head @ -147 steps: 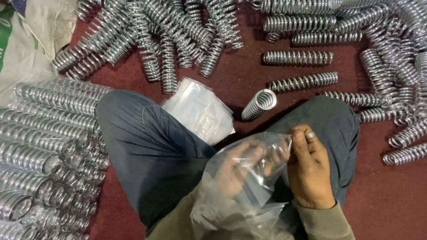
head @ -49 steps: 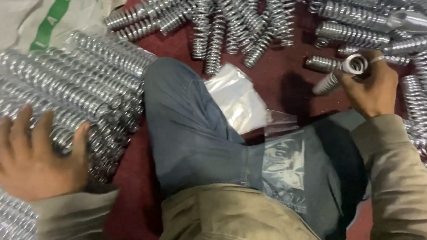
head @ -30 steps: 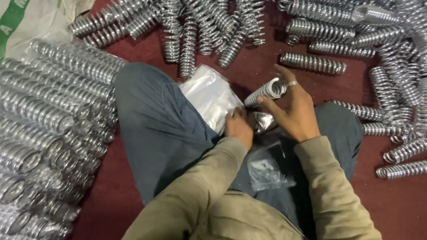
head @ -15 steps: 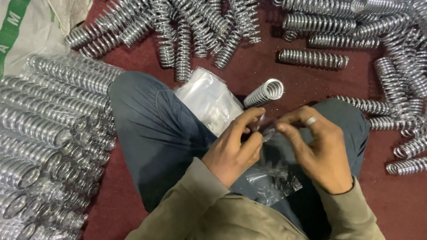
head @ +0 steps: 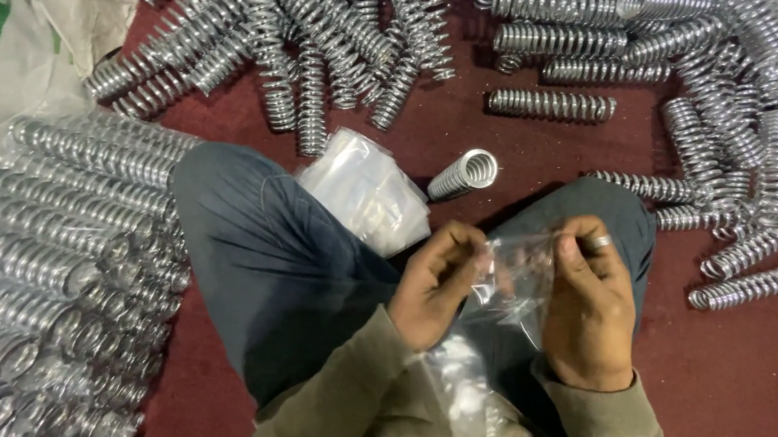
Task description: The person puts metal springs into small plastic bags by hand while sitting on the floor.
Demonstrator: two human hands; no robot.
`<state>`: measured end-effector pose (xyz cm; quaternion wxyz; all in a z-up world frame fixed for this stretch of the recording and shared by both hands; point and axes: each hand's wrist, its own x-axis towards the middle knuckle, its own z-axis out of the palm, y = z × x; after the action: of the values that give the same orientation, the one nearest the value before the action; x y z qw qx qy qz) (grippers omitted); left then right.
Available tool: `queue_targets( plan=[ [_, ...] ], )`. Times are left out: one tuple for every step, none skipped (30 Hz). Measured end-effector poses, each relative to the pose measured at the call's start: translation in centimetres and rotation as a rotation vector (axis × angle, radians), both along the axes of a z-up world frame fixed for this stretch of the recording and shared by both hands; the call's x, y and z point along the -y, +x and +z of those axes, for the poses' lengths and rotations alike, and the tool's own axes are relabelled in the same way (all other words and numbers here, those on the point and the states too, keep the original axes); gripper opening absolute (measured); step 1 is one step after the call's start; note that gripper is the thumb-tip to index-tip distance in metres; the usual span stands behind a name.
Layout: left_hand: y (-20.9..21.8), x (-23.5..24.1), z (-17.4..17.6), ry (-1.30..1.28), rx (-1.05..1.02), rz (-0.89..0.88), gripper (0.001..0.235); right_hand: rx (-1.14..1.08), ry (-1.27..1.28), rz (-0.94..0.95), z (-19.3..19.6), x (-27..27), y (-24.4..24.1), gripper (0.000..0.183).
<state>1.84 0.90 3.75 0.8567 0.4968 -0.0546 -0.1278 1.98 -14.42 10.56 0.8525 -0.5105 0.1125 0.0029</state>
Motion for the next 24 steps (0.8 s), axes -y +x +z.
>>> queue_targets(
  plan=[
    [0.7, -0.2, -1.5, -0.005, 0.002, -0.007, 0.012, 0.002, -0.005, -0.007, -0.5, 0.2, 0.4, 0.008],
    [1.1, -0.7, -3.1, 0.009, 0.015, -0.038, 0.015, -0.089, -0.016, 0.077, -1.2, 0.3, 0.7, 0.008],
    [1.4, -1.2, -4.6, 0.022, 0.028, -0.068, 0.023, -0.179, -0.027, 0.162, -1.8, 0.2, 1.0, 0.015],
    [2.7, -1.6, -4.1, 0.024, 0.025, -0.07, 0.023, -0.181, -0.024, 0.16, -1.7, -0.5, 1.6, 0.015],
    [3.9, -2.1, -3.5, 0.088, 0.048, 0.065, 0.022, -0.134, -0.197, 0.141, -1.6, -1.3, 2.1, 0.011],
    [5.0, -2.4, -3.0, 0.151, 0.07, 0.205, 0.024, -0.088, -0.372, 0.126, -1.5, -2.0, 2.6, 0.014],
    [6.2, -2.0, -3.1, 0.151, 0.068, 0.21, 0.024, -0.089, -0.372, 0.13, -1.7, -1.3, 4.4, 0.014],
    [7.1, -1.4, -3.1, 0.187, 0.106, 0.243, 0.023, 0.112, -0.646, 0.147, -1.9, -0.7, 6.1, 0.011],
    [8.0, -0.9, -3.2, 0.222, 0.145, 0.275, 0.022, 0.319, -0.916, 0.163, -2.0, 0.0, 7.6, 0.011],
    [8.9, -0.3, -3.7, 0.218, 0.143, 0.271, 0.022, 0.314, -0.92, 0.161, -3.8, 0.6, 9.2, 0.011],
    [9.7, 0.4, -4.2, 0.287, -0.14, 0.283, 0.026, 0.116, -0.915, 0.215, -5.5, 1.3, 10.7, 0.01],
    [11.0, 1.1, -4.5, 0.352, -0.415, 0.291, 0.032, -0.074, -0.904, 0.262, -7.0, 2.0, 12.6, 0.015],
    [11.8, 1.2, -10.0, 0.349, -0.407, 0.287, 0.032, -0.069, -0.908, 0.255, -10.3, 2.5, 12.8, 0.015],
    [12.3, 1.3, -15.3, 0.447, -0.411, 0.228, 0.034, -0.043, -0.82, 0.29, -13.7, 2.8, 13.0, 0.016],
    [12.9, 1.7, -20.4, 0.546, -0.413, 0.169, 0.042, -0.016, -0.731, 0.324, -17.2, 3.1, 13.3, 0.018],
    [13.1, 0.6, -26.0, 0.542, -0.409, 0.169, 0.042, -0.012, -0.735, 0.322, -20.6, 3.2, 13.3, 0.018],
    [14.0, 0.7, -31.2, 0.688, -0.413, 0.076, 0.06, 0.174, -1.107, 0.284, -24.0, 3.4, 13.3, 0.023],
    [14.7, 2.1, -36.3, 0.835, -0.434, -0.032, 0.08, 0.349, -1.471, 0.246, -27.5, 3.7, 11.9, 0.028],
    [12.9, 0.9, -30.1, 0.833, -0.448, -0.045, 0.08, 0.33, -1.472, 0.255, -27.6, 3.7, 11.4, 0.028],
    [12.9, 0.4, -23.5, 1.004, -0.361, 0.027, 0.049, 0.116, -1.297, 0.257, -27.5, 3.7, 11.6, 0.033],
    [12.7, 0.2, -16.5, 1.171, -0.267, 0.103, 0.019, -0.089, -1.113, 0.252, -27.2, 3.7, 11.9, 0.04],
    [11.9, 0.5, -14.5, 1.167, -0.256, 0.106, 0.019, -0.081, -1.117, 0.244, -23.5, 2.8, 11.3, 0.04],
    [11.2, 0.6, -12.5, 1.181, -0.144, 0.081, 0.045, -0.062, -1.144, 0.184, -19.8, 1.8, 10.5, 0.038],
    [10.2, 0.5, -10.8, 1.196, -0.041, 0.065, 0.072, -0.04, -1.168, 0.134, -16.3, 0.5, 9.7, 0.037]
  ],
)
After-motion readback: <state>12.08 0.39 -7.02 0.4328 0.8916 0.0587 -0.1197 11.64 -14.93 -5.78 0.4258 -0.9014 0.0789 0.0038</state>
